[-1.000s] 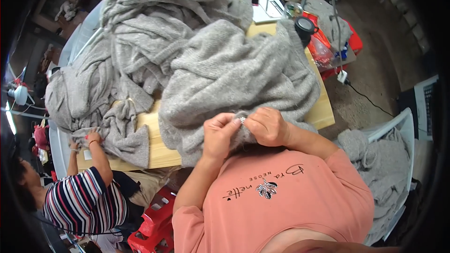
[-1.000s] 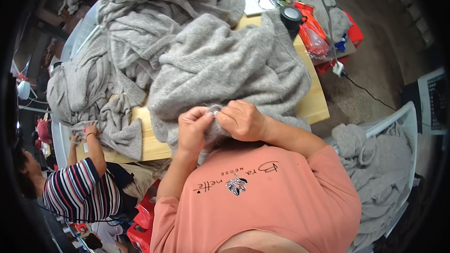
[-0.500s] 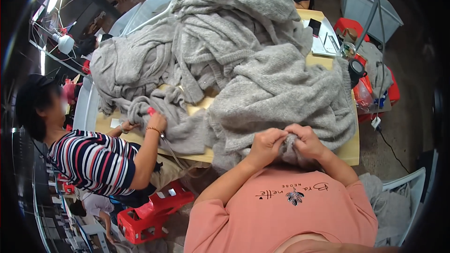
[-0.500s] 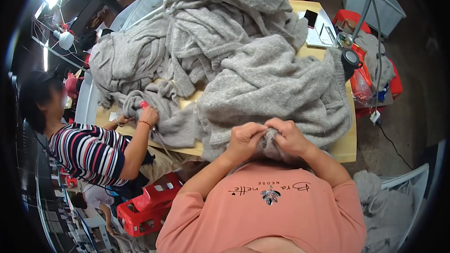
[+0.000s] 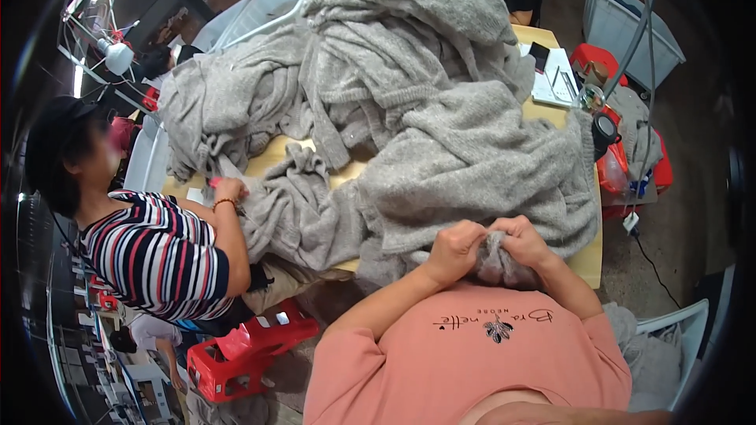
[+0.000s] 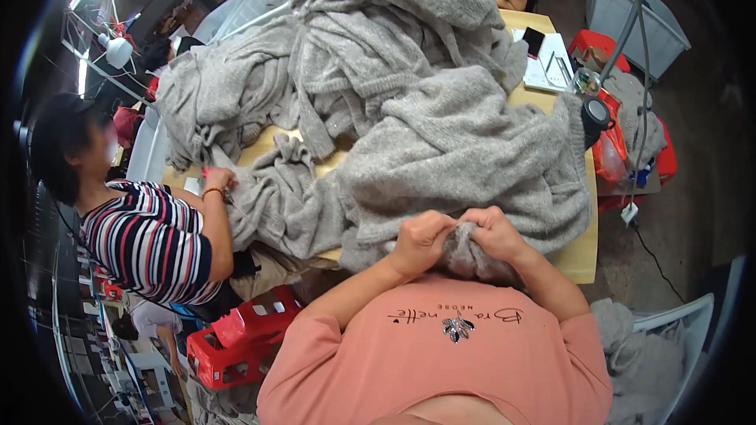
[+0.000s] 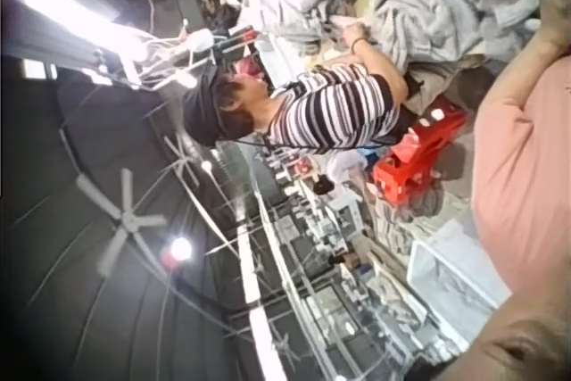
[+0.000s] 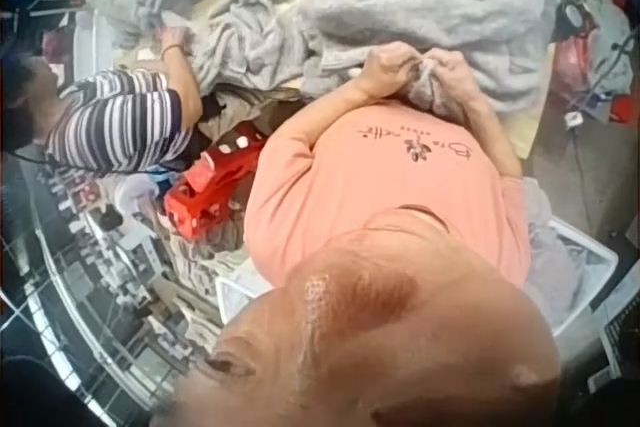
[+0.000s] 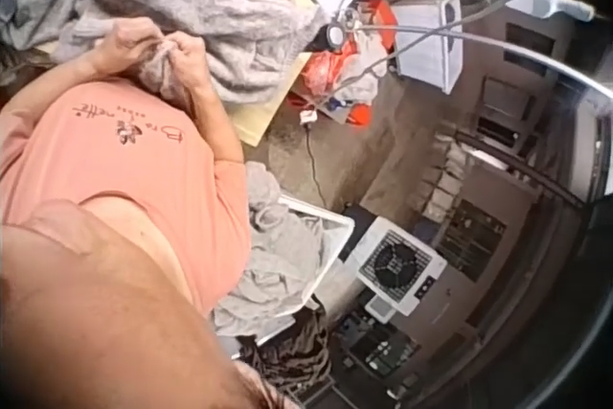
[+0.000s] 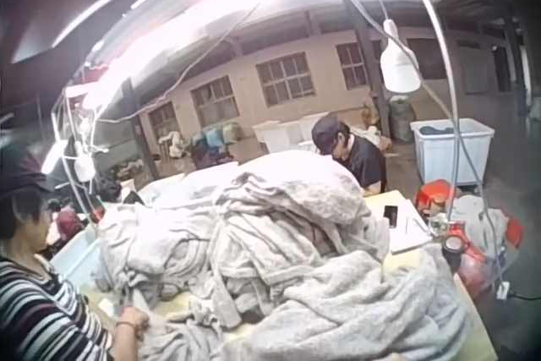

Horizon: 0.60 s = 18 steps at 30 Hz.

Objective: Inspecting grey knitted garments and using thread snips to trim excess threads.

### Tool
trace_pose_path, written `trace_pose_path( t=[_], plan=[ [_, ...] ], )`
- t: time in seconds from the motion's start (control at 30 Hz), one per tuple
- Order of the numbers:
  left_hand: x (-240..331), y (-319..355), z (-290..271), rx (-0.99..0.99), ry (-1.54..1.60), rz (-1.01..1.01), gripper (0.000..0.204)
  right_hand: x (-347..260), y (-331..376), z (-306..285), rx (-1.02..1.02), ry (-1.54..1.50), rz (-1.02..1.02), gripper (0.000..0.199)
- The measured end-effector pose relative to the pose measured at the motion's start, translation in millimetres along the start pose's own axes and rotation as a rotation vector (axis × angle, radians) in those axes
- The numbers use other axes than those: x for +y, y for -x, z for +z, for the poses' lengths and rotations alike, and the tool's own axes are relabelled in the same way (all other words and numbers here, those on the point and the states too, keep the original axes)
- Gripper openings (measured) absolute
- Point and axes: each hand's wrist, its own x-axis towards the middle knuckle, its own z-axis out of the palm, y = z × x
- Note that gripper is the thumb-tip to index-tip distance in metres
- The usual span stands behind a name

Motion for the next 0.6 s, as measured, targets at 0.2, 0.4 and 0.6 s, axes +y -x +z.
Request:
trace_pose_path(
  t=[0.2,0.4,0.6],
  plan=[
    [-6,10,11,0.050,-0.256,0.225,0.015,12,11,16,0.266,0.198,-0.063,0.015],
    [-11,13,11,0.034,-0.347,0.341,0.017,9,7,10,0.234,0.179,-0.027,0.012],
    [2,3,-2,0.051,-0.329,0.360,0.018,7,8,23,0.373,0.568,-0.335,0.012]
  ],
)
